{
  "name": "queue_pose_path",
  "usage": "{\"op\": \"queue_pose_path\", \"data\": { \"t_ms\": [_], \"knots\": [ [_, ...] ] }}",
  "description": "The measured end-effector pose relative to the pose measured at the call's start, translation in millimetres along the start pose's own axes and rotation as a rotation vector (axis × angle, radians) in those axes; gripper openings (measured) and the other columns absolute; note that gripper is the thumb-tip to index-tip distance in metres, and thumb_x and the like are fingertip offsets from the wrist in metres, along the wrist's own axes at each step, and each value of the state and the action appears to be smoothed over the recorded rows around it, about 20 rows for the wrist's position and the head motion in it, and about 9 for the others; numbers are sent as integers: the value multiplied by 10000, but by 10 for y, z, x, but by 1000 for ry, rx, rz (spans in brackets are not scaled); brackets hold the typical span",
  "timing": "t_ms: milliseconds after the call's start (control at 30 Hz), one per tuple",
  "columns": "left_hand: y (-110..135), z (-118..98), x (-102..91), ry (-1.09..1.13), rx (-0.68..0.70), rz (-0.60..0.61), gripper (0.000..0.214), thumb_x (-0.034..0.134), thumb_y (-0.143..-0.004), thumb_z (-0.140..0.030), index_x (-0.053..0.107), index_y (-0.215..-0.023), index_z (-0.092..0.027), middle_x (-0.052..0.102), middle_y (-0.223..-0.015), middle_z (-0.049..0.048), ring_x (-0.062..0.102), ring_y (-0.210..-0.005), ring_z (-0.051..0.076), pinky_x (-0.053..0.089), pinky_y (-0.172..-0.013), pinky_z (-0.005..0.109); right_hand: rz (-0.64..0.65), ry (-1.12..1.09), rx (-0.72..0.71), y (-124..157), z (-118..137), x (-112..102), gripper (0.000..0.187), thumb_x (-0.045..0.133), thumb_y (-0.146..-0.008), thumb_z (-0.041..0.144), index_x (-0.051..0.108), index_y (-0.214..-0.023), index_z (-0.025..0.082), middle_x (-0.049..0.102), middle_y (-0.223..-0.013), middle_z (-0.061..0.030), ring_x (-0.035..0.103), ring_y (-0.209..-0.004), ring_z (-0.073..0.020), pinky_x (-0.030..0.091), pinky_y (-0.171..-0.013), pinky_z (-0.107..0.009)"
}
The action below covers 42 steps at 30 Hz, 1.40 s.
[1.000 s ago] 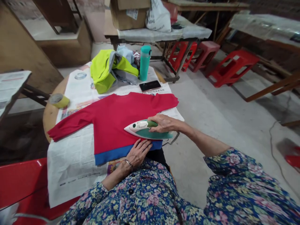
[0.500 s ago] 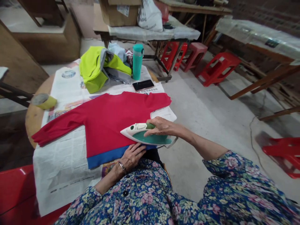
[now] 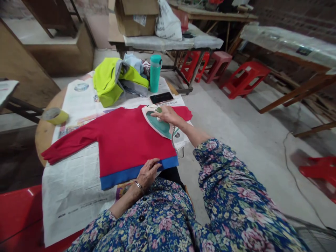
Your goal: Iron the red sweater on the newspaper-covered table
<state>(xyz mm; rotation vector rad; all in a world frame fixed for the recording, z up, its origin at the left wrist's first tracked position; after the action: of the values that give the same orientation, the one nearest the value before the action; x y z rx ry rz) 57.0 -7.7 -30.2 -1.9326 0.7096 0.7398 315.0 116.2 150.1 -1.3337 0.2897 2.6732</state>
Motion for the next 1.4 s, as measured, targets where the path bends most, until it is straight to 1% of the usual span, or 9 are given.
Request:
{"op": "queue_pose_path", "data": {
  "t_ms": [100, 167, 333, 400, 567, 733, 900, 1133, 1400],
  "knots": [
    [-14, -8, -10, -81, -34, -4, 338, 504, -1054, -116, 785, -1197, -239, 770, -1218, 121, 695, -1042, 221, 611, -895, 361, 41, -21, 70, -68, 37, -60, 298, 805, -986, 465, 702, -931, 191, 572, -601, -1, 583, -571, -181, 432, -546, -302],
    [-36, -14, -63, -168, -97, -24, 277, 573, -1054, -177, 797, -1189, -269, 776, -1246, 114, 691, -1081, 241, 580, -906, 385, 82, -59, 72, -2, 38, -98, 268, 792, -992, 346, 719, -1188, 178, 632, -672, 0, 620, -580, -179, 467, -553, -286],
    [4, 60, -354, -302, -141, 62, 379, 672, -1032, -269, 765, -1385, -370, 771, -1421, 88, 691, -1269, 281, 507, -1097, 456, 140, -221, -25, 455, -39, -96, 733, 724, -970, 230, 500, -1665, 286, 787, -1151, -72, 659, -559, -136, 550, -540, -280],
    [73, 122, -499, -304, -99, 147, 435, 669, -1030, -262, 746, -1433, -408, 756, -1480, 69, 685, -1319, 273, 504, -1087, 427, 93, -271, -12, 675, -72, -64, 743, 705, -966, 236, 505, -1680, 276, 783, -1190, -87, 642, -517, -119, 567, -528, -291],
    [227, 266, -760, -303, -70, 276, 461, 681, -1035, -307, 723, -1470, -455, 715, -1562, 39, 667, -1380, 277, 502, -1070, 425, -59, -378, 154, 944, -66, 33, 730, 673, -957, 232, 526, -1670, 176, 669, -665, 21, 643, -481, -166, 558, -500, -278],
    [249, 290, -799, -285, -21, 244, 542, 715, -1008, -284, 684, -1525, -445, 698, -1582, 47, 649, -1419, 281, 430, -1226, 478, -195, -478, 179, 648, 52, 213, 745, 713, -918, 233, 548, -1640, 152, 683, -750, 5, 661, -510, -164, 584, -533, -293],
    [248, 273, -794, -252, 1, 229, 533, 729, -991, -268, 704, -1508, -396, 723, -1542, 88, 666, -1408, 299, 476, -1222, 515, -233, -480, 186, 239, 201, 330, 737, 681, -916, 196, 524, -1633, 136, 667, -792, -27, 688, -561, -205, 597, -551, -336],
    [266, 265, -772, -214, -23, 226, 543, 724, -986, -228, 709, -1500, -402, 709, -1560, 83, 646, -1439, 288, 463, -1256, 516, 1, -405, -1, 40, 548, 400, 783, 677, -880, 174, 525, -1647, 130, 709, -862, -50, 672, -579, -185, 587, -546, -319],
    [256, 226, -774, -181, -19, 199, 461, 696, -996, -220, 744, -1442, -328, 739, -1505, 108, 655, -1417, 290, 514, -1220, 516, 442, -389, -334, 226, 808, 587, 746, 729, -889, 191, 579, -1618, 237, 745, -1002, 0, 558, -563, -77, 474, -515, -203]
  ]
}}
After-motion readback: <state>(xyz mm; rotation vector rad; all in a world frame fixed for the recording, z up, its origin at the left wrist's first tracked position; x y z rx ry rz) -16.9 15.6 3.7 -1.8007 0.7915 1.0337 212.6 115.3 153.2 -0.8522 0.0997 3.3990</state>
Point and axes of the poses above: each hand's wrist, its own y-axis away from the middle knuckle, its own x-axis out of the palm, z = x × y, the point moved 1 cm from there along -y, towards the middle knuckle
